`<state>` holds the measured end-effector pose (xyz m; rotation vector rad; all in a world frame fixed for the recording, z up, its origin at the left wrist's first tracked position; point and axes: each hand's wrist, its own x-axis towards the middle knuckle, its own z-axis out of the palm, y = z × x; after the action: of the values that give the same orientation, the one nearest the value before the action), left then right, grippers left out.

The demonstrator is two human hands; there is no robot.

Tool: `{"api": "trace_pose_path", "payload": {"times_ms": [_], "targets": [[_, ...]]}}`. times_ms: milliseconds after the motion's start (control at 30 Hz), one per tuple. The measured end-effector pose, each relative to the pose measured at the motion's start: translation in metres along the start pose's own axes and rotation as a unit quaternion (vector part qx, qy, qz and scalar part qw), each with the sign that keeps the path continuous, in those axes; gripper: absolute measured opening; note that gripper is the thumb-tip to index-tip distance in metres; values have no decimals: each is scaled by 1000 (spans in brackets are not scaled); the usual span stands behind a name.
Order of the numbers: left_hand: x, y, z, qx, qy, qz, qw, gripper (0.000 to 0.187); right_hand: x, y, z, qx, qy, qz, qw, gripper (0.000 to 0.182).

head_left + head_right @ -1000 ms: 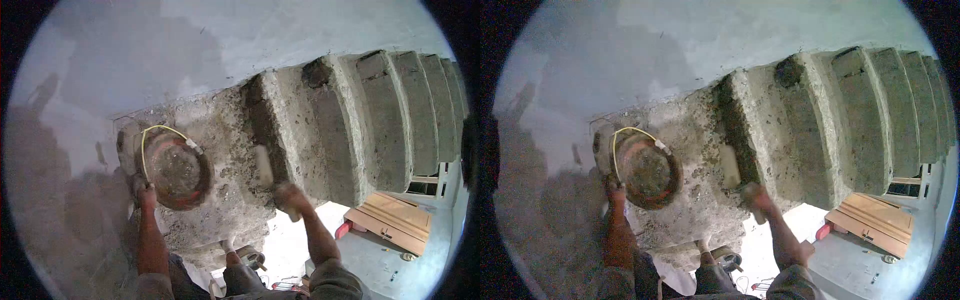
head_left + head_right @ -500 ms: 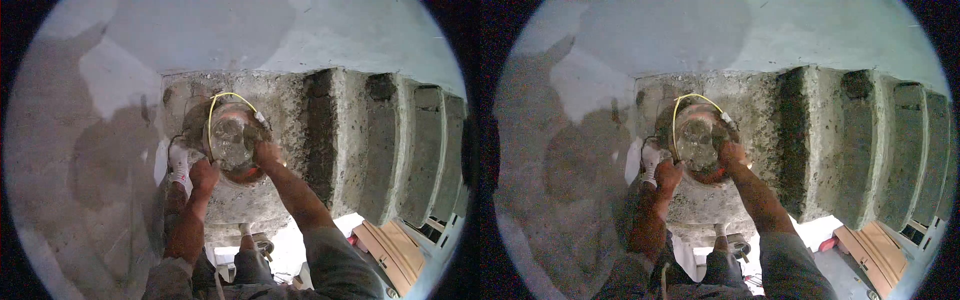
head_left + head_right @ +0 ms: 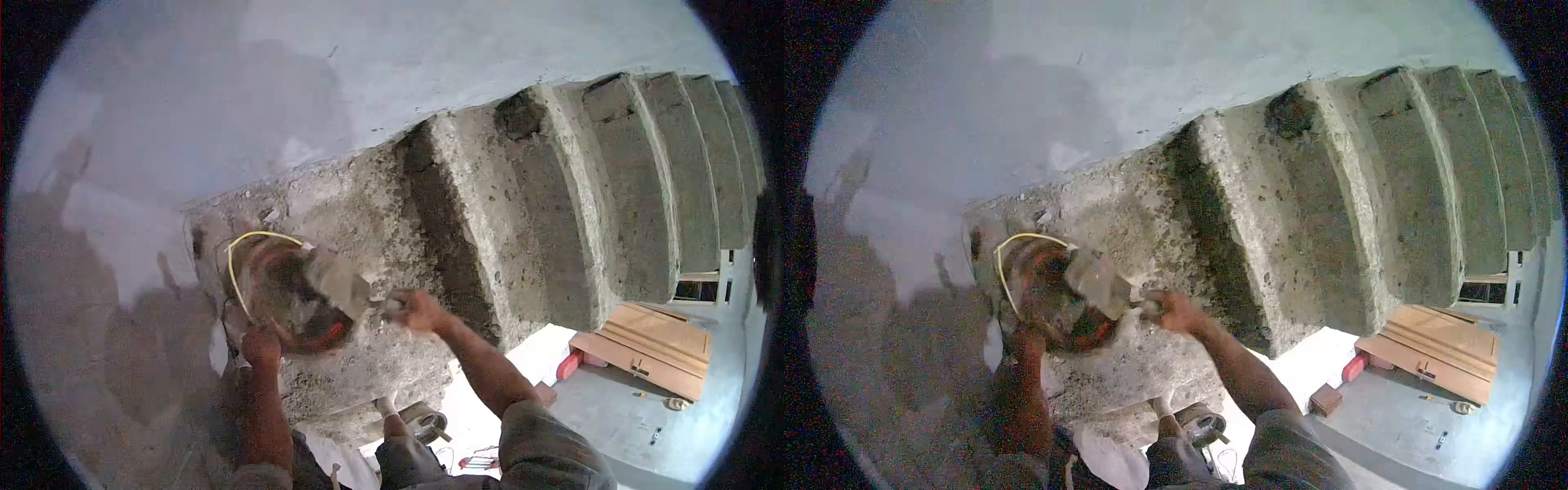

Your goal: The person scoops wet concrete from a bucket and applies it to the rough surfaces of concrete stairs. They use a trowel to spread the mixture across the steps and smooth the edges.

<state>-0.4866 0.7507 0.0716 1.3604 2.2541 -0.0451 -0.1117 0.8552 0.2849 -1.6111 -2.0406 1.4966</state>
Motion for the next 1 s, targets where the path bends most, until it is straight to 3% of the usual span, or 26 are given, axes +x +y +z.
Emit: {"api": "trace_pose_path", "payload": {"times_ms": [67,133,167,233,300,333,400,433,500,533,567,600,633,700,767,800,867,1000], "targets": [[17,-38,51,-117,39,17,992,31,0,10,-49,72,-30,99,992,20],[11,-30,29,-246,64,7,967,32,1,4,-116,111,10,140,984,24],[4,-18,14,-111,79,-1,991,35,20,68,-153,96,11,205,974,29],[-15,24,-34,27,96,-15,995,38,45,96,-239,-129,139,140,972,30],[-33,63,-81,-4,97,36,995,40,51,122,-314,193,201,105,955,21],[-27,54,-72,-2,97,39,995,40,50,135,-341,117,194,-23,974,20],[-9,12,-25,-20,71,47,996,36,36,142,-352,34,183,-143,972,20],[0,-15,13,-26,66,48,996,36,23,135,-343,-230,186,-78,952,22],[5,-28,23,-60,36,38,997,36,1,104,-301,-475,160,58,863,25],[4,-23,14,-72,26,33,997,36,-7,63,-273,-243,137,176,944,25],[0,-16,5,-82,24,30,996,36,-16,20,-244,-20,165,299,940,31],[-2,-5,-9,-92,30,30,995,36,-21,28,-212,-6,144,317,937,39],[-7,11,-24,-98,38,32,994,36,-28,34,-180,-97,69,236,965,40],[-17,42,-53,-116,51,42,991,36,-44,8,-105,-165,57,106,979,39],[-27,69,-75,-116,34,30,992,36,-27,-17,-54,-221,-133,105,961,45],[-33,80,-87,-91,-1,3,996,36,-19,-30,-29,-211,-162,94,960,45],[-33,105,-113,29,-101,-63,992,36,6,-50,5,-307,-136,175,926,45],[-57,143,-143,-15,-57,-8,998,38,65,11,69,-317,-114,219,916,43]]}}
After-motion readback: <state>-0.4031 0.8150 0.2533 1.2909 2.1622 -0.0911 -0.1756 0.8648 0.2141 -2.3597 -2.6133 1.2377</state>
